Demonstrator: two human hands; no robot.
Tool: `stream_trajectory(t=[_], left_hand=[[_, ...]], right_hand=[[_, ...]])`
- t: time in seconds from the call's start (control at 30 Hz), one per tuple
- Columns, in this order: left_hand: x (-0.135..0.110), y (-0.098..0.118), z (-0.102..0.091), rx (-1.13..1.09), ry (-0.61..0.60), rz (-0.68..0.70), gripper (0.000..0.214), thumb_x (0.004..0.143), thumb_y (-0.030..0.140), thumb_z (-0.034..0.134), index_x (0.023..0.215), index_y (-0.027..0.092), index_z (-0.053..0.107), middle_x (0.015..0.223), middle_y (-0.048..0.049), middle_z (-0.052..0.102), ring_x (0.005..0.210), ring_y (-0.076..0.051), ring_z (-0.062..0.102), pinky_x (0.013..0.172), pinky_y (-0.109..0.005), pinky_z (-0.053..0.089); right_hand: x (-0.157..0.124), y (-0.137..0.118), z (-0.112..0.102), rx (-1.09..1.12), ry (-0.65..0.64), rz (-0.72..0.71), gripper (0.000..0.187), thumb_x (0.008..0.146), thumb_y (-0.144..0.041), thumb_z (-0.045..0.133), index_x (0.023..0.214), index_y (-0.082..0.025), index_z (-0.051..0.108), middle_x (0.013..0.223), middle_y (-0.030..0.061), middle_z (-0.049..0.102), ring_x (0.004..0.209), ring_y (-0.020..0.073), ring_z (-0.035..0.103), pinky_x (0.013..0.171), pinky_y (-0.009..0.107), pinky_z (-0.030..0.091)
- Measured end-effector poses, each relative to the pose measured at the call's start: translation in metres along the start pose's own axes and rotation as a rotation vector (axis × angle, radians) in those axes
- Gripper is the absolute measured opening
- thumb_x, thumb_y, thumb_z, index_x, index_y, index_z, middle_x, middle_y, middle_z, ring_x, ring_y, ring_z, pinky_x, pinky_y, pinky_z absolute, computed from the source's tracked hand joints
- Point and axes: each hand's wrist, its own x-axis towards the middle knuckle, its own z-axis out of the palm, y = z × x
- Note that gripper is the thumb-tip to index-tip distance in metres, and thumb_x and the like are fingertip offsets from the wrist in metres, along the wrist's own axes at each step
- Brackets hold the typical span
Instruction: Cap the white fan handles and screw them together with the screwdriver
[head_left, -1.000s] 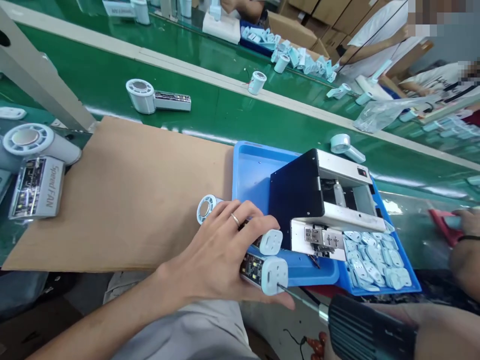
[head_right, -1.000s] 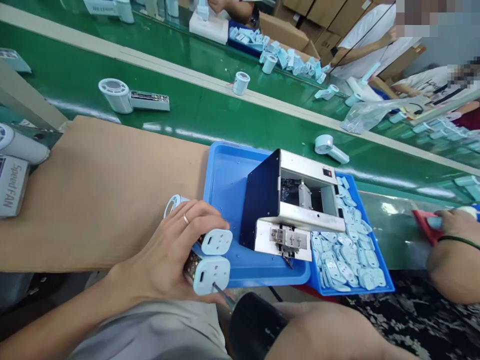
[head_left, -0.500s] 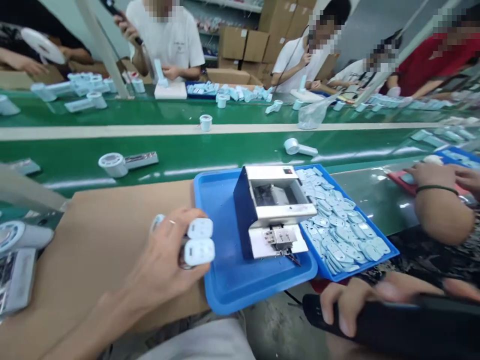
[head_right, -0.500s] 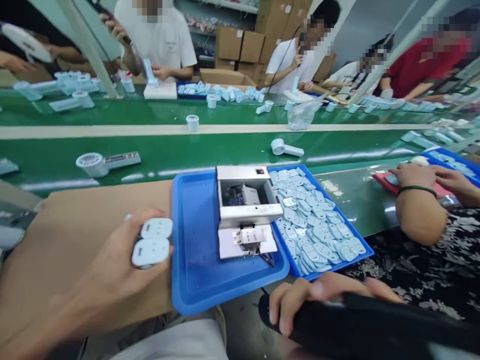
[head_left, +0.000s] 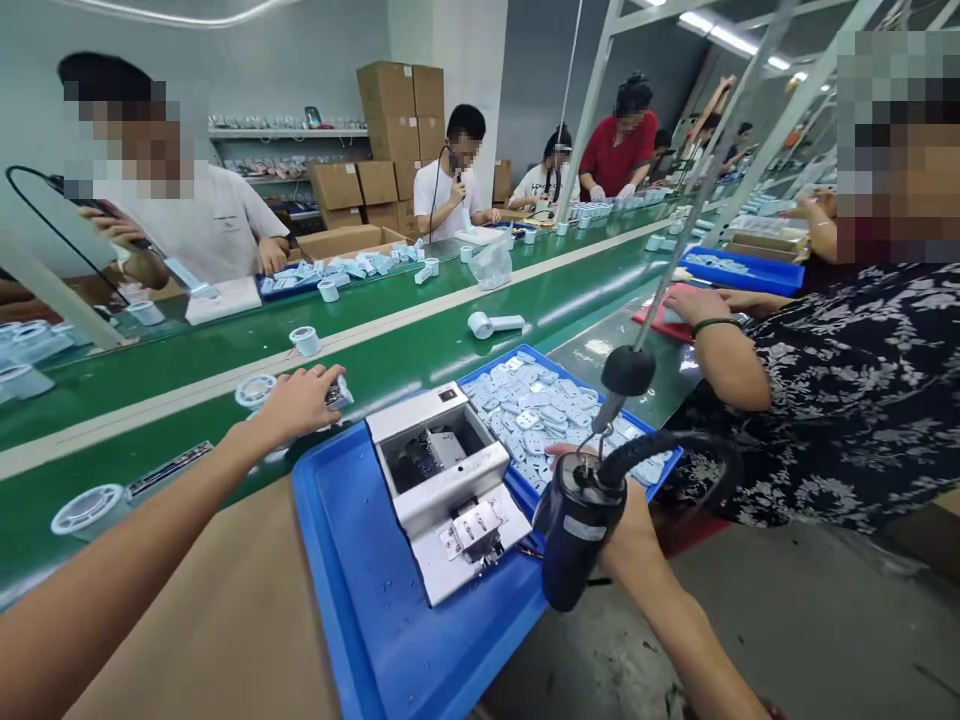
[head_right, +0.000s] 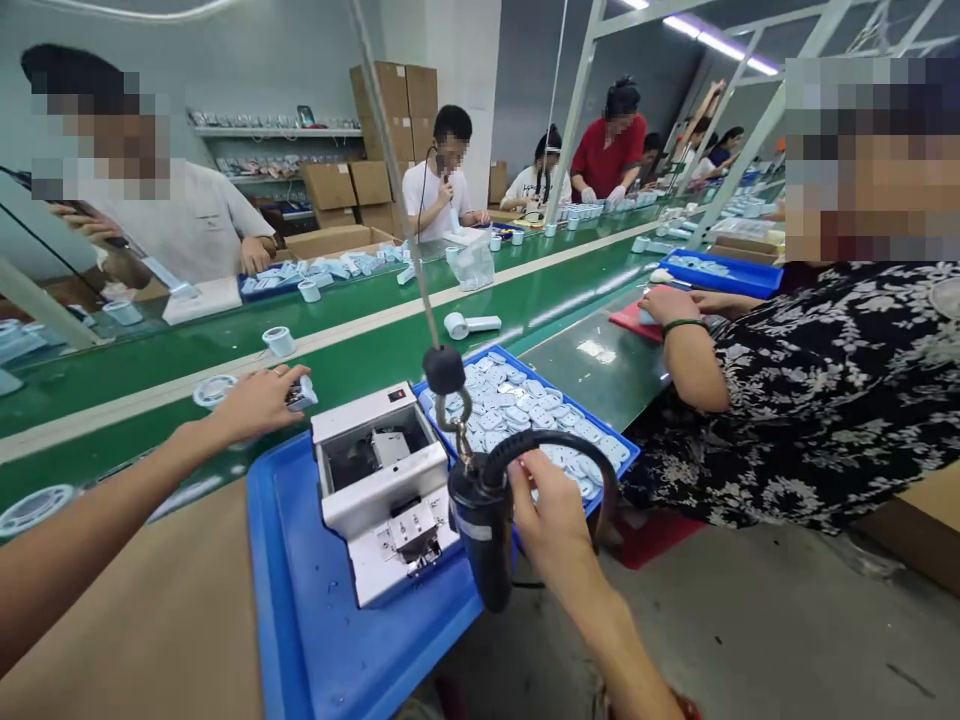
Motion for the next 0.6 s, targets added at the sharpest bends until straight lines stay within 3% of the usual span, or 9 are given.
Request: stream_trajectory(t=[0.13, 0.23, 0.33, 0.47, 0.53, 0.6], left_hand=[[0.028, -0.001, 0.024, -0.069, -0.099, -0.002, 0.051, 0.112, 0.046, 0.08, 0.154, 0.019, 0.069, 0.153, -0.0148, 0.072, 0.133, -0.033, 0.075, 0.115, -0.058, 0.066], [0.034, 0.0, 0.035, -0.15, -0.079, 0.002, 0.051, 0.112, 0.044, 0.08, 0.155, 0.019, 0.069, 0.16, -0.0158, 0.069, 0.142, -0.035, 0.071, 0.12, -0.062, 0.063], [0.03, 0.004, 0.038, -0.223, -0.015, 0.021, 0.053, 0.111, 0.045, 0.081, 0.157, 0.02, 0.069, 0.168, -0.0162, 0.064, 0.153, -0.039, 0.064, 0.128, -0.067, 0.056], [0.01, -0.011, 0.032, -0.292, 0.092, -0.04, 0.054, 0.112, 0.045, 0.079, 0.158, 0.02, 0.068, 0.167, -0.0161, 0.065, 0.152, -0.038, 0.066, 0.127, -0.066, 0.057], [-0.012, -0.033, 0.027, -0.302, 0.154, -0.131, 0.053, 0.113, 0.045, 0.078, 0.159, 0.021, 0.067, 0.168, -0.0161, 0.064, 0.15, -0.037, 0.067, 0.126, -0.065, 0.059], [-0.04, -0.063, 0.023, -0.293, 0.177, -0.255, 0.051, 0.113, 0.043, 0.078, 0.158, 0.021, 0.067, 0.166, -0.016, 0.065, 0.147, -0.036, 0.069, 0.123, -0.063, 0.061]], right_hand=[[0.035, 0.049, 0.024, -0.181, -0.001, -0.013, 0.043, 0.119, -0.057, 0.062, 0.13, -0.017, 0.076, 0.135, 0.013, 0.07, 0.127, 0.0273, 0.066, 0.119, 0.053, 0.058], [0.032, 0.07, 0.035, -0.264, 0.0, -0.032, 0.04, 0.117, -0.054, 0.065, 0.13, -0.018, 0.077, 0.143, 0.014, 0.066, 0.137, 0.0308, 0.061, 0.126, 0.058, 0.052], [0.024, 0.073, 0.033, -0.264, -0.061, -0.099, 0.038, 0.116, -0.052, 0.068, 0.129, -0.018, 0.075, 0.146, 0.0132, 0.066, 0.139, 0.0316, 0.06, 0.126, 0.058, 0.051], [0.024, 0.065, 0.024, -0.208, -0.143, -0.143, 0.035, 0.117, -0.054, 0.065, 0.12, -0.02, 0.072, 0.121, 0.0091, 0.07, 0.114, 0.0255, 0.064, 0.111, 0.047, 0.055], [0.029, 0.063, 0.021, -0.178, -0.119, -0.125, 0.031, 0.112, -0.05, 0.071, 0.111, -0.02, 0.068, 0.119, 0.0089, 0.068, 0.115, 0.0261, 0.061, 0.112, 0.048, 0.051], [0.033, 0.062, 0.02, -0.125, -0.058, -0.082, 0.03, 0.105, -0.049, 0.079, 0.113, -0.021, 0.07, 0.12, 0.0091, 0.068, 0.118, 0.0283, 0.059, 0.117, 0.051, 0.046]])
